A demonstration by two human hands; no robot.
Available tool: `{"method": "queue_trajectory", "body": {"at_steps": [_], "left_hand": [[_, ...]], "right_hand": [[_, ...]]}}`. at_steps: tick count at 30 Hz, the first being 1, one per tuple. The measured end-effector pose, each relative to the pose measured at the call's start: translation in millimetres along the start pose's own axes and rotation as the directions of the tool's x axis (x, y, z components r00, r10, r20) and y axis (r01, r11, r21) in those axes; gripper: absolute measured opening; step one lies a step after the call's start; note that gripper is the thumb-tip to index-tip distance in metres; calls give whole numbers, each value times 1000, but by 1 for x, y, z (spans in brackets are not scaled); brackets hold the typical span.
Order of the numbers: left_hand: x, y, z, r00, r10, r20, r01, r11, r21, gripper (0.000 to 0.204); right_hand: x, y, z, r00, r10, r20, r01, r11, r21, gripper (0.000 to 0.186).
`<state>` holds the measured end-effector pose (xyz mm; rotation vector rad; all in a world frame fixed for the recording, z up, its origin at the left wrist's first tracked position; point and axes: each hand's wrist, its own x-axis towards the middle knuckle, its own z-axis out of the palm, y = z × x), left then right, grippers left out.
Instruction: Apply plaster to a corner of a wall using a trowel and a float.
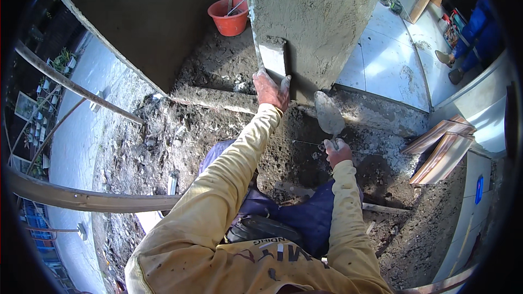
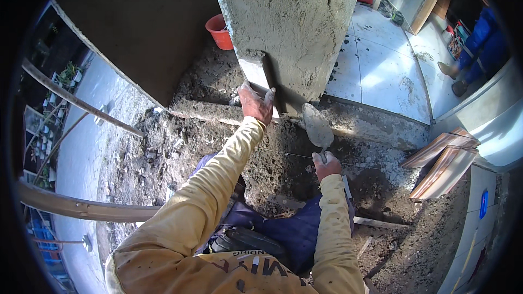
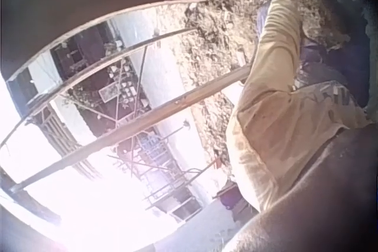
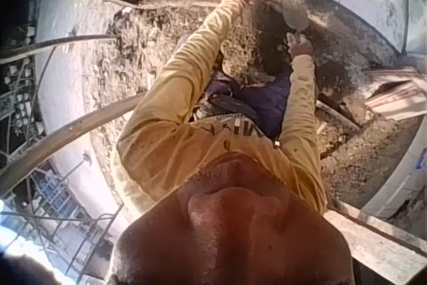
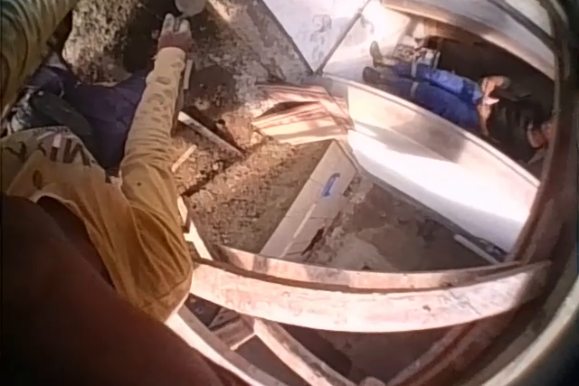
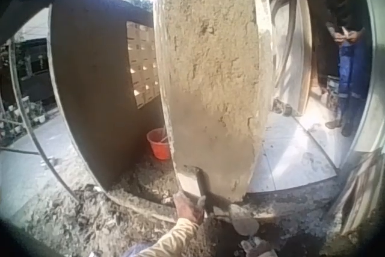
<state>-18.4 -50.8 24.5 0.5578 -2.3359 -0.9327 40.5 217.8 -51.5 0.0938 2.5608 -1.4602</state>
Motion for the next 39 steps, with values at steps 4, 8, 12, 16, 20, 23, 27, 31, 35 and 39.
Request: {"method": "queue_trajectory", "body": {"at_steps": [4,8,12,16,20,23,27,31,35,39], "left_hand": [[29,66,-52,944,253,-214,-273,960,-69,81],[93,137,-111,701,450,-553,-495,866,78,78],[104,167,-133,714,442,-544,-461,881,110,79],[53,113,-80,886,244,-394,-274,961,-21,85],[-16,32,7,988,74,-132,-69,997,42,86],[-37,-3,55,996,-93,-9,94,996,11,82],[-53,-17,65,911,-120,395,-91,875,476,79],[-87,-29,50,970,-124,209,137,989,-48,84],[-75,-40,0,991,-105,86,130,911,-392,62],[-57,-69,-42,971,-107,214,209,819,-535,49]], "right_hand": [[10,28,-3,999,-29,-24,27,998,-56,39],[12,23,0,1000,-6,-12,5,1000,-17,40],[19,28,1,999,-44,-12,43,999,-31,39],[17,32,0,994,-79,-72,73,995,-75,39],[8,20,-6,996,74,52,-77,996,54,26],[0,6,-17,990,126,63,-133,984,121,24],[-6,12,-23,987,161,-4,-157,969,190,30],[-1,16,-23,988,-80,-136,84,996,26,25],[-18,-67,-19,916,-376,-141,367,926,-85,21],[1,-136,-6,797,-602,-41,574,778,-254,28]]}}
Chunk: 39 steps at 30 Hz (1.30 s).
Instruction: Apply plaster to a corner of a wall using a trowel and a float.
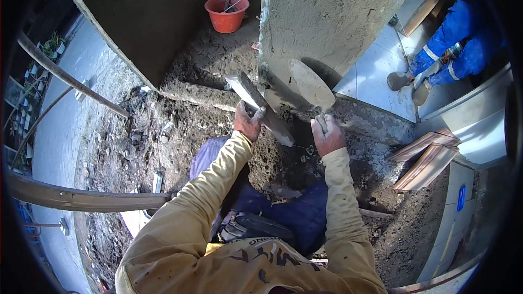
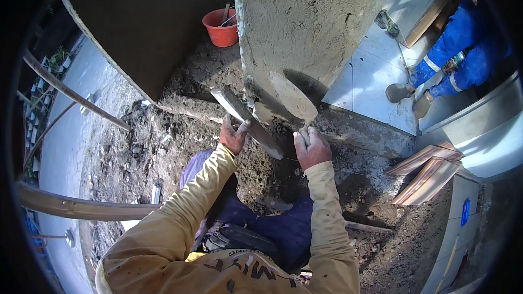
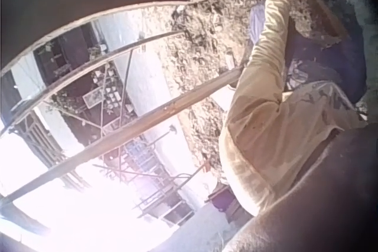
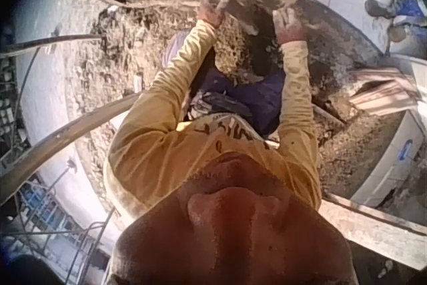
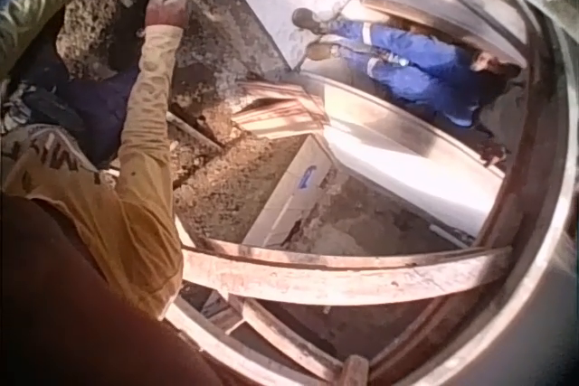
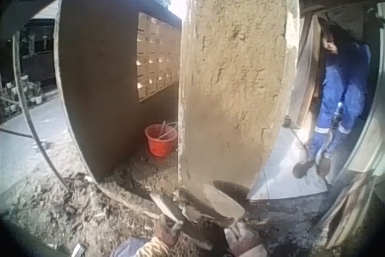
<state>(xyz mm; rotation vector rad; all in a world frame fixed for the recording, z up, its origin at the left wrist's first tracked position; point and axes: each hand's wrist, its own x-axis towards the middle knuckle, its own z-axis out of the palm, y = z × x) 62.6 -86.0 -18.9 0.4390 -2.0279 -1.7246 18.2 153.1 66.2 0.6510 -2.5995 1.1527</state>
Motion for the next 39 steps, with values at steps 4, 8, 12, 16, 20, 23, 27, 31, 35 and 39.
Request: {"method": "queue_trajectory", "body": {"at_steps": [4,8,12,16,20,23,27,31,35,39], "left_hand": [[-6,-27,-30,994,-14,-108,20,998,55,49],[-1,-25,-32,989,-50,-137,57,997,46,54],[5,-50,-40,982,-161,-103,142,976,-167,48],[8,-48,-40,980,-182,-77,164,968,-190,47],[8,-43,-42,983,-172,-69,168,984,-58,49],[8,-51,-36,993,5,-120,4,997,75,49],[13,-69,-25,994,-62,-86,55,995,-87,47],[12,-66,-21,989,0,-146,16,994,104,50],[-1,-11,-9,982,176,-68,-158,964,215,64],[9,30,28,954,289,-83,-258,929,264,74]], "right_hand": [[66,-62,-8,990,-86,-112,76,993,-88,35],[97,-74,-19,976,-176,-130,147,967,-208,33],[87,-62,-11,989,-145,36,149,921,-361,32],[69,-39,-8,989,28,143,50,857,-513,44],[72,-59,-14,997,-64,35,72,944,-322,43],[84,-81,-17,995,-94,-14,85,952,-295,36],[78,-43,3,981,42,192,63,860,-507,38],[43,7,15,966,127,226,11,850,-527,38],[-6,24,22,980,190,57,-156,914,-374,36],[-63,54,38,937,340,-79,-349,923,-161,36]]}}
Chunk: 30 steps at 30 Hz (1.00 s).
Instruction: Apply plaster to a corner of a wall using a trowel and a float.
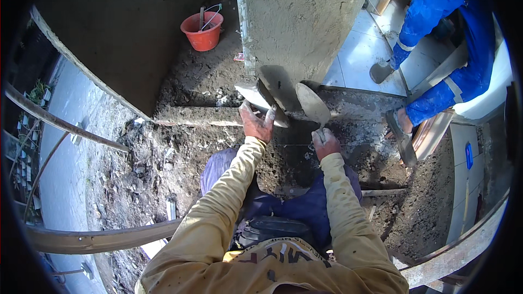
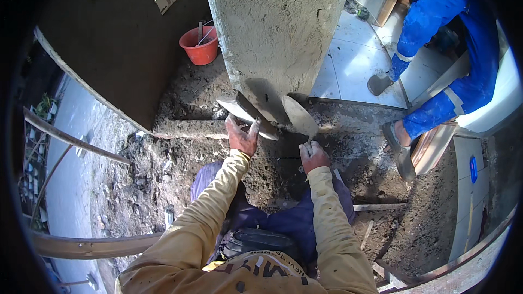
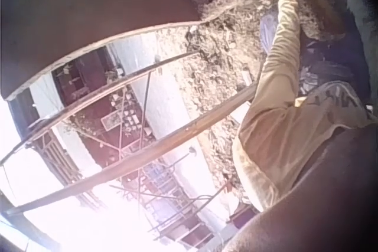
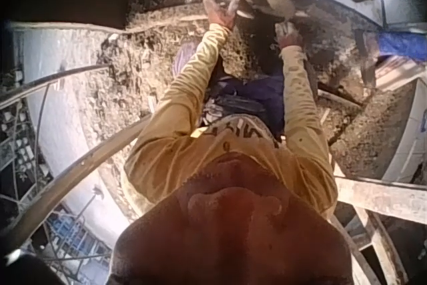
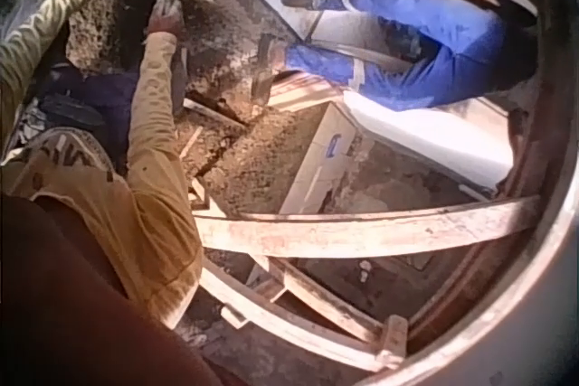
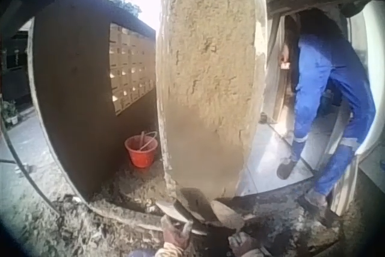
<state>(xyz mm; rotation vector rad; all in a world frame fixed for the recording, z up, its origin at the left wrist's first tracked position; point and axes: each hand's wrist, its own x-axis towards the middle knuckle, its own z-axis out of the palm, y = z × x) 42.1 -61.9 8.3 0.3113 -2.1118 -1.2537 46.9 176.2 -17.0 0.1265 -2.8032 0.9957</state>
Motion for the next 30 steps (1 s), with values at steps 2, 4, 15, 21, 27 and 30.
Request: {"method": "queue_trajectory", "body": {"at_steps": [2,4,15,21,27,30], "left_hand": [[13,12,20,997,52,-63,-46,995,90,77],[23,16,37,998,24,-56,-14,985,170,78],[77,80,37,933,263,-247,-191,941,280,80],[175,201,-14,708,584,-397,-453,807,378,80],[189,213,-22,609,692,-388,-531,719,448,76],[145,143,-1,721,610,-330,-470,779,414,77]], "right_hand": [[-11,18,5,999,24,-31,-22,998,62,36],[-14,17,2,986,137,98,-153,971,181,36],[-15,64,10,943,319,96,-333,910,249,41],[-5,64,12,916,381,126,-400,892,211,38],[1,57,4,935,335,117,-355,881,312,38],[6,51,-1,953,290,88,-303,920,249,37]]}}
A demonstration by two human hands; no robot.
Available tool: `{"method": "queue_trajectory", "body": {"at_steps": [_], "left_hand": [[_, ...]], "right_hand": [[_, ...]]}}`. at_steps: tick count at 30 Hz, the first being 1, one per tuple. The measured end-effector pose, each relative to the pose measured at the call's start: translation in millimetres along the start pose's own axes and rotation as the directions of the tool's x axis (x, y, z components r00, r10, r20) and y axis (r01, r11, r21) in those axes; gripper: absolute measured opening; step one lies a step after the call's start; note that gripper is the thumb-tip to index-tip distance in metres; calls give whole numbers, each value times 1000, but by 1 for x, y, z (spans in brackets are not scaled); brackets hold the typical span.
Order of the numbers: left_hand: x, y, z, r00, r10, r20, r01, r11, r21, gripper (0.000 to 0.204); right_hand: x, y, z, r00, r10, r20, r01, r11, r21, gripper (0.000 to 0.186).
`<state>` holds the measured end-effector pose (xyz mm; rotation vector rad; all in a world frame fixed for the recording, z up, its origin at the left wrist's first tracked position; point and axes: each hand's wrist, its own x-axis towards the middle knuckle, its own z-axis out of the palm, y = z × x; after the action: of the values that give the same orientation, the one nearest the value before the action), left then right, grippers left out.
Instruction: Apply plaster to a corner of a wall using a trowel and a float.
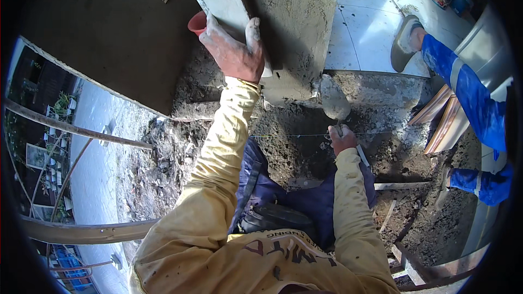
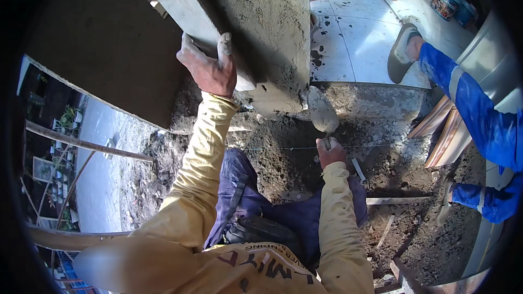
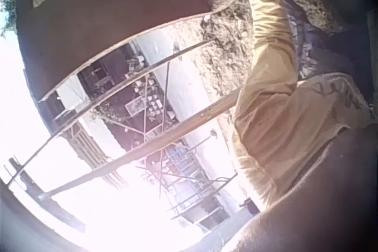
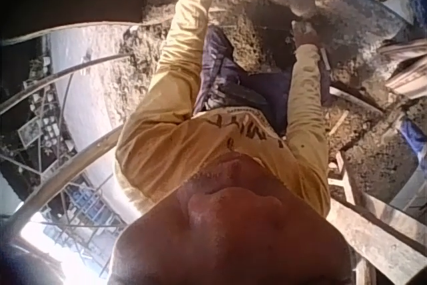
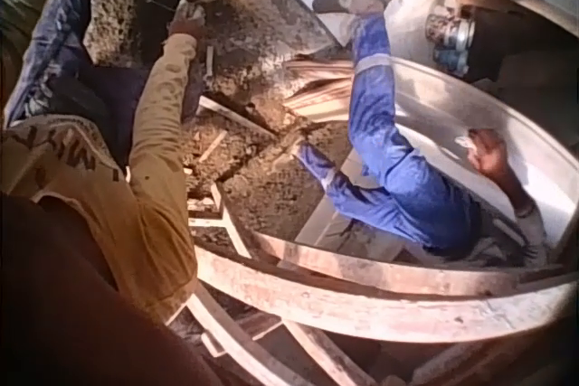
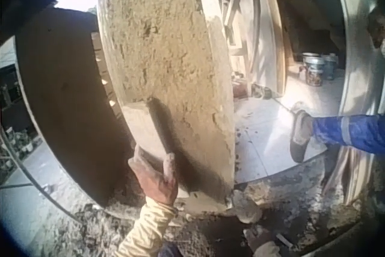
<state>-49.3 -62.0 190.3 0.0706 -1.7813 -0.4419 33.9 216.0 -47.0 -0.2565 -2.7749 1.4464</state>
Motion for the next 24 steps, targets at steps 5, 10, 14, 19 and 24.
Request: {"method": "queue_trajectory", "body": {"at_steps": [5,10,14,19,24], "left_hand": [[-140,-36,11,925,-245,290,198,963,181,86],[-168,-53,8,877,-278,391,232,959,161,79],[-61,-9,-2,971,-101,217,97,995,29,78],[83,56,-2,984,176,-24,-176,984,-10,76],[1,49,15,997,60,43,-58,997,-61,74]], "right_hand": [[0,6,1,999,40,9,-40,998,44,40],[-7,11,8,998,63,-23,-64,997,-50,47],[-7,-1,3,991,104,79,-108,993,56,51],[-5,-6,0,998,31,48,-34,998,53,50],[-6,-22,-4,989,125,78,-139,969,205,41]]}}
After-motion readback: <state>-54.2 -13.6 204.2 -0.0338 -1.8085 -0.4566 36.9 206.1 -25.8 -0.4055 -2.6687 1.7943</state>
